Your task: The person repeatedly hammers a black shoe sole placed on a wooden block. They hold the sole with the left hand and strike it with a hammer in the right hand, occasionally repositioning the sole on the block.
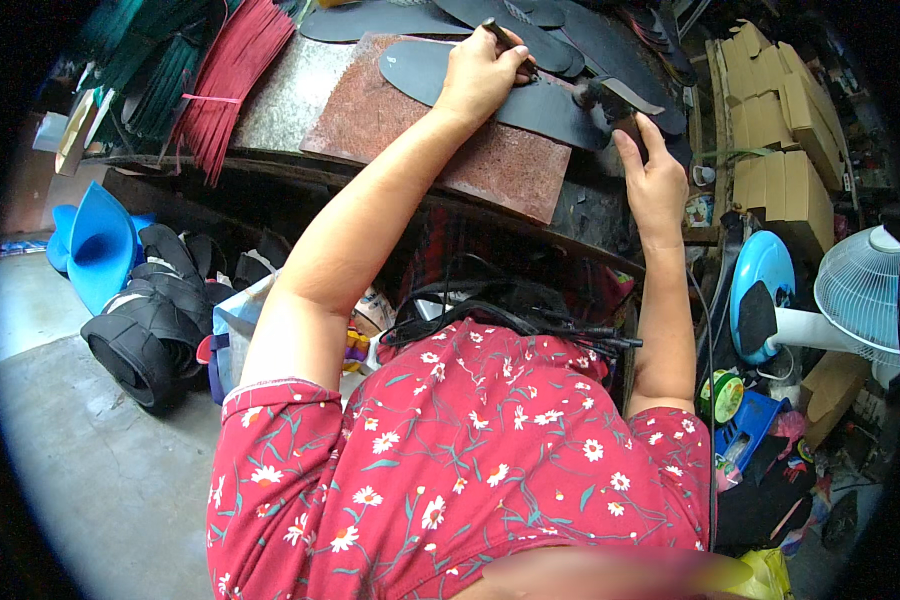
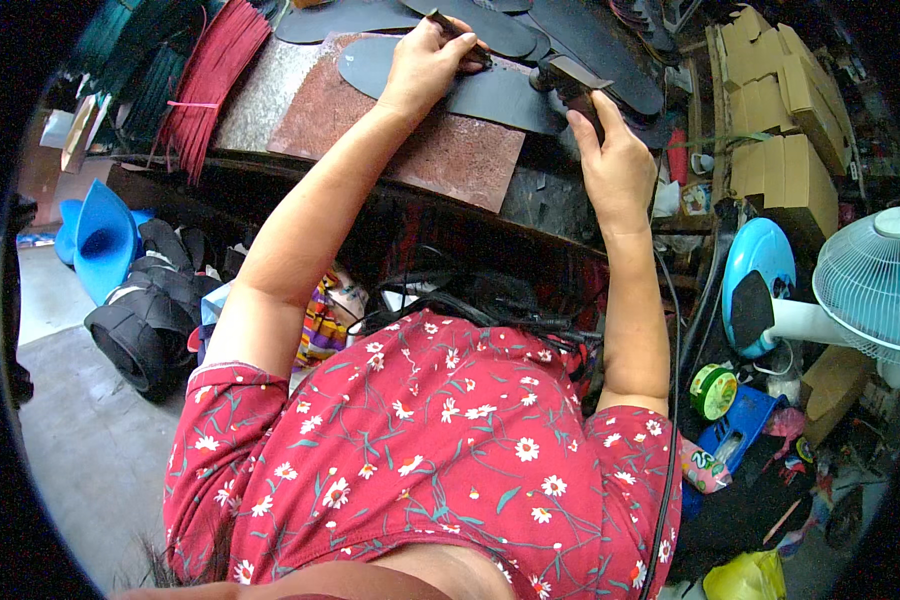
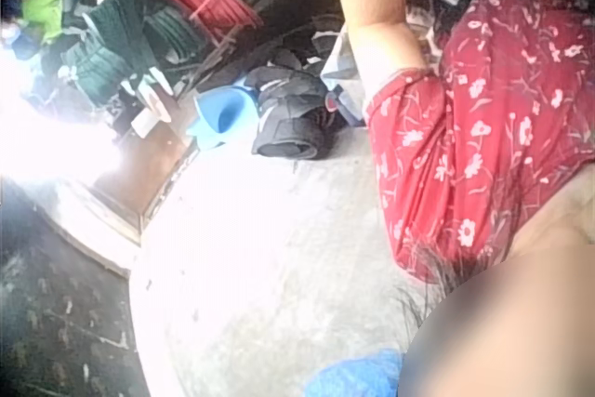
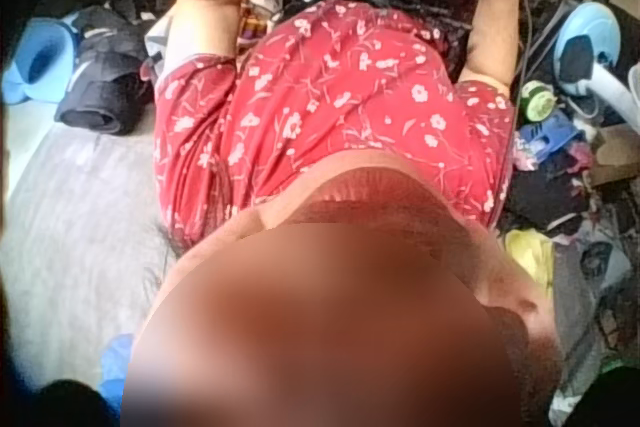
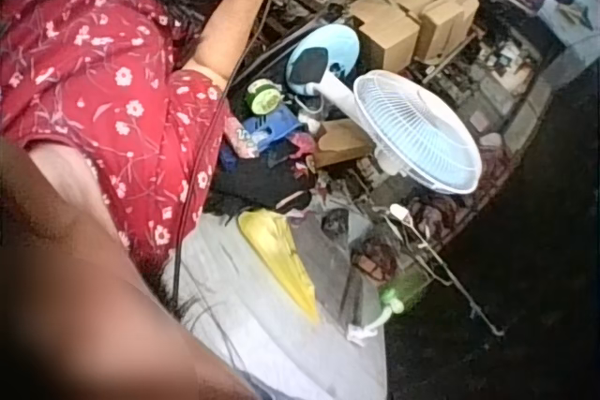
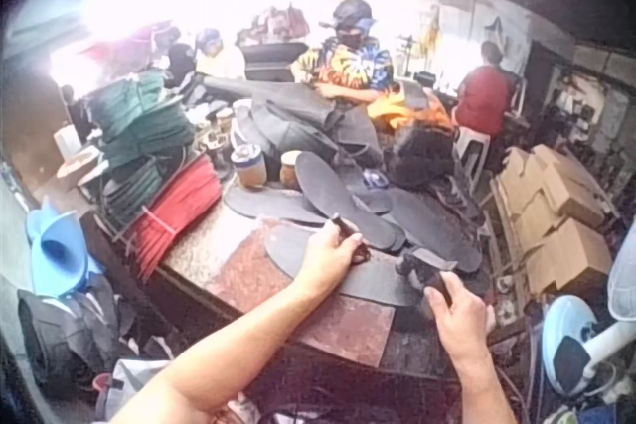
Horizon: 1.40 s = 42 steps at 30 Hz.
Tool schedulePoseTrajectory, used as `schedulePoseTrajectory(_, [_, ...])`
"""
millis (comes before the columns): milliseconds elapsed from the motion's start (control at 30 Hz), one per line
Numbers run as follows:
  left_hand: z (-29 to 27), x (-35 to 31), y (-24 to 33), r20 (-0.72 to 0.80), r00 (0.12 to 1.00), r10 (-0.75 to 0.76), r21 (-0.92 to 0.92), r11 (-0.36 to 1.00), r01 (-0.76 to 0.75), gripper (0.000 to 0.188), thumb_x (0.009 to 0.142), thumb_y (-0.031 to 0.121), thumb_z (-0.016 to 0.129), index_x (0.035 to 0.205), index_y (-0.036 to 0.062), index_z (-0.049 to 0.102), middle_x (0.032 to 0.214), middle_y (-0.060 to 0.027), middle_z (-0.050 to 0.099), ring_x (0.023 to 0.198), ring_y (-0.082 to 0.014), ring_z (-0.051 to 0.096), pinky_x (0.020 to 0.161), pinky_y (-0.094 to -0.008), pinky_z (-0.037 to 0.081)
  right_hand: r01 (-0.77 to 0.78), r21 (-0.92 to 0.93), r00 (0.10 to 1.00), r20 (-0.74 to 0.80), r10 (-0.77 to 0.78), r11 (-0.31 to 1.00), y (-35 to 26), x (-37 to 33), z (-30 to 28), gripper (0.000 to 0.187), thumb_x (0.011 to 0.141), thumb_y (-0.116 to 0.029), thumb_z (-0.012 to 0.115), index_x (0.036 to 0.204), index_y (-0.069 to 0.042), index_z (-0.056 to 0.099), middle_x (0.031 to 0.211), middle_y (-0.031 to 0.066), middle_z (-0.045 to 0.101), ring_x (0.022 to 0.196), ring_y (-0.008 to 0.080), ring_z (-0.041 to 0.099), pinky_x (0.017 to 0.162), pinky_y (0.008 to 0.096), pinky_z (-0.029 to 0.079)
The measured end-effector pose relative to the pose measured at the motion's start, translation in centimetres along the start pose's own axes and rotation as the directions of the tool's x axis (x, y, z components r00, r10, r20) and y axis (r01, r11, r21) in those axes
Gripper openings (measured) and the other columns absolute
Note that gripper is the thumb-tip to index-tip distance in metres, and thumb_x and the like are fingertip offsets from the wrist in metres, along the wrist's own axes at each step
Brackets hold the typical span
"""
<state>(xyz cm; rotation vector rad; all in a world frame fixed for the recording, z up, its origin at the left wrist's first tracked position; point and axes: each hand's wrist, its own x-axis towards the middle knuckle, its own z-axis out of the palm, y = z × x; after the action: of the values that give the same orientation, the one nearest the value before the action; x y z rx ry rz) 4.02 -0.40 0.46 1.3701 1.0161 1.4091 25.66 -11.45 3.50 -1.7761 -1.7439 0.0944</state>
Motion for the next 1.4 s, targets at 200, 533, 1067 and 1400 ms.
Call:
schedulePoseTrajectory(200, [0.2,0.1,-0.1,0.087,0.971,0.220,0.423,0.875,-0.236,0.018,0.085,0.016,0.071,0.095,0.0026,0.065,0.081,-0.0176,0.070,0.075,-0.0319,0.071,0.072,-0.0378,0.056,0.101,0.346,0.993,-0.092,-0.074,0.933,-1.8,0.2,-2.6,0.036,0.092,-0.032,0.067,0.119,-0.007,0.065,0.098,0.0164,0.072,0.086,0.0267,0.070,0.078,0.0333,0.053])
schedulePoseTrajectory(533, [1.6,-1.0,0.6,0.203,0.900,0.387,0.640,0.643,-0.420,0.020,0.089,0.016,0.065,0.100,0.0031,0.055,0.080,-0.0225,0.066,0.078,-0.0413,0.065,0.067,-0.0445,0.053,0.080,0.193,0.992,-0.110,-0.059,0.978,-1.2,1.0,-0.7,0.040,0.094,-0.041,0.061,0.122,-0.013,0.062,0.094,0.0209,0.070,0.088,0.0395,0.068,0.072,0.0428,0.053])
schedulePoseTrajectory(1067, [-3.4,0.9,-1.2,-0.005,0.991,0.130,0.304,0.945,-0.122,0.020,0.084,0.017,0.073,0.095,0.0015,0.066,0.083,-0.0126,0.072,0.075,-0.0213,0.072,0.074,-0.0323,0.056,0.054,0.083,0.998,0.007,-0.055,0.995,-0.8,0.7,0.2,0.044,0.093,-0.046,0.061,0.121,-0.013,0.064,0.099,0.0204,0.069,0.091,0.0385,0.067,0.077,0.0420,0.053])
schedulePoseTrajectory(1400, [-0.7,-0.8,1.2,0.405,0.743,0.533,0.713,0.324,-0.621,0.022,0.081,0.004,0.060,0.103,0.0078,0.059,0.067,-0.0162,0.063,0.068,-0.0353,0.066,0.065,-0.0444,0.054,0.474,0.103,0.872,-0.189,-0.451,0.874,-3.2,2.0,-1.1,0.040,0.094,-0.024,0.067,0.127,-0.003,0.058,0.080,0.0088,0.066,0.070,0.0093,0.059,0.065,0.0255,0.049])
